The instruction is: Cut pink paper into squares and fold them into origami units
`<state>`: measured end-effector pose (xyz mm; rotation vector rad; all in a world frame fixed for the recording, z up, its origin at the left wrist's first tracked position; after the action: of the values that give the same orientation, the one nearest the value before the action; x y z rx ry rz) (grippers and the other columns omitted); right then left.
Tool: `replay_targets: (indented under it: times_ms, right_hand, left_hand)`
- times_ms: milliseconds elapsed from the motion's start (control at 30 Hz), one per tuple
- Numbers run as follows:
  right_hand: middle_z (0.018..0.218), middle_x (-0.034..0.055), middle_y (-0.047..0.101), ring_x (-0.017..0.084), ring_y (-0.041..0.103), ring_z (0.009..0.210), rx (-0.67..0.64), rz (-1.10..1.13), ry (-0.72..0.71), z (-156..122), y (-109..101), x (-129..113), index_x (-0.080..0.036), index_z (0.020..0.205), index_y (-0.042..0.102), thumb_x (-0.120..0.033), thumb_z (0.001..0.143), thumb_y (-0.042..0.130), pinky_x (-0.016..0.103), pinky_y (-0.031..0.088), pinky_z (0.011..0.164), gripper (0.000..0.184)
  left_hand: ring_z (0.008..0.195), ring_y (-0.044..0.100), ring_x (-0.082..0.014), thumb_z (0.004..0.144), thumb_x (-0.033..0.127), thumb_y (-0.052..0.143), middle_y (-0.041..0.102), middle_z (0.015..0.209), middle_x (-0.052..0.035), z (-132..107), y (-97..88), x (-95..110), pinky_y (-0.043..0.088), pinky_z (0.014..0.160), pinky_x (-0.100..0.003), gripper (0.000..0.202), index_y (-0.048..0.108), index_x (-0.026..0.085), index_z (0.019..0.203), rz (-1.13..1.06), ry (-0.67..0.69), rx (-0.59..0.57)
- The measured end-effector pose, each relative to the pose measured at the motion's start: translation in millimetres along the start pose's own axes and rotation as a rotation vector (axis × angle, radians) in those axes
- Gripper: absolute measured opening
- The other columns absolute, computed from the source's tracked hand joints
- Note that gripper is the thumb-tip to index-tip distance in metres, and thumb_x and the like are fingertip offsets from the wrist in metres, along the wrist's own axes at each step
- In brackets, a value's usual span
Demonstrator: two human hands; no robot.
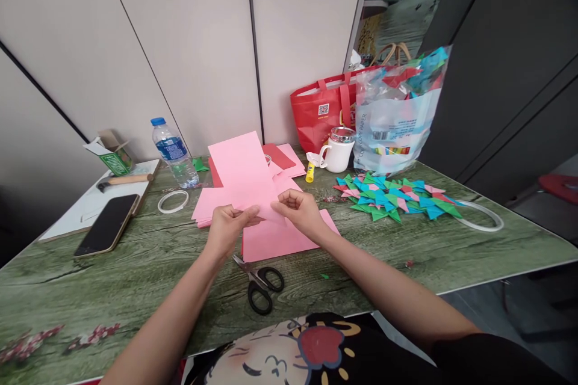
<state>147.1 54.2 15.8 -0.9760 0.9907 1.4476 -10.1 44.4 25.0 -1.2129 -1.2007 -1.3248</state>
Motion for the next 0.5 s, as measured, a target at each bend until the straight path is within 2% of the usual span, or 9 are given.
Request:
replay_targets:
  times_ms: [167, 300, 500]
  right_hand:
    - [0.063, -0.0022, 0.055, 0.010, 0.051, 0.057, -0.064, -0.013, -0.004, -1, 4, -2, -0.017, 0.066, 0.051, -0.032, 0.066, 0.064, 0.024, 0.042, 0.057, 0.020]
    - [0.075, 0.0001, 0.059, 0.013, 0.055, 0.067, -0.123, -0.058, 0.000, -5, 10, -2, -0.016, 0.076, 0.052, -0.031, 0.059, 0.069, 0.025, 0.044, 0.061, 0.028]
    - [0.072, -0.0004, 0.059, 0.014, 0.050, 0.065, -0.035, -0.347, -0.029, -9, 9, -2, -0.014, 0.079, 0.055, -0.030, 0.057, 0.067, 0.024, 0.041, 0.057, 0.029]
  left_hand:
    - [0.058, 0.064, -0.0197, 0.056, 0.031, 0.074, 0.069, 0.060, -0.0077, 0, 0.8, -4, 0.052, 0.066, -0.034, 0.022, 0.068, 0.010, 0.059, 0.023, 0.037, 0.012]
    - [0.057, 0.063, -0.0187, 0.055, 0.031, 0.075, 0.068, 0.057, -0.0071, -2, 5.4, -11, 0.051, 0.068, -0.034, 0.022, 0.068, 0.010, 0.056, -0.005, 0.032, 0.021]
    - [0.057, 0.060, -0.0160, 0.058, 0.030, 0.073, 0.068, 0.059, -0.0060, -3, 11.2, -24, 0.049, 0.065, -0.031, 0.020, 0.068, 0.011, 0.059, -0.061, 0.067, 0.019]
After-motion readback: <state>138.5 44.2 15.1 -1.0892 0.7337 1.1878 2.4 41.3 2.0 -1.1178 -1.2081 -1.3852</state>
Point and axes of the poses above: each hand's wrist, its own z-axis towards the middle knuckle, its own y-axis out of the palm, x = y × z, the point moved 5 cm from there along z, towards the middle knuckle
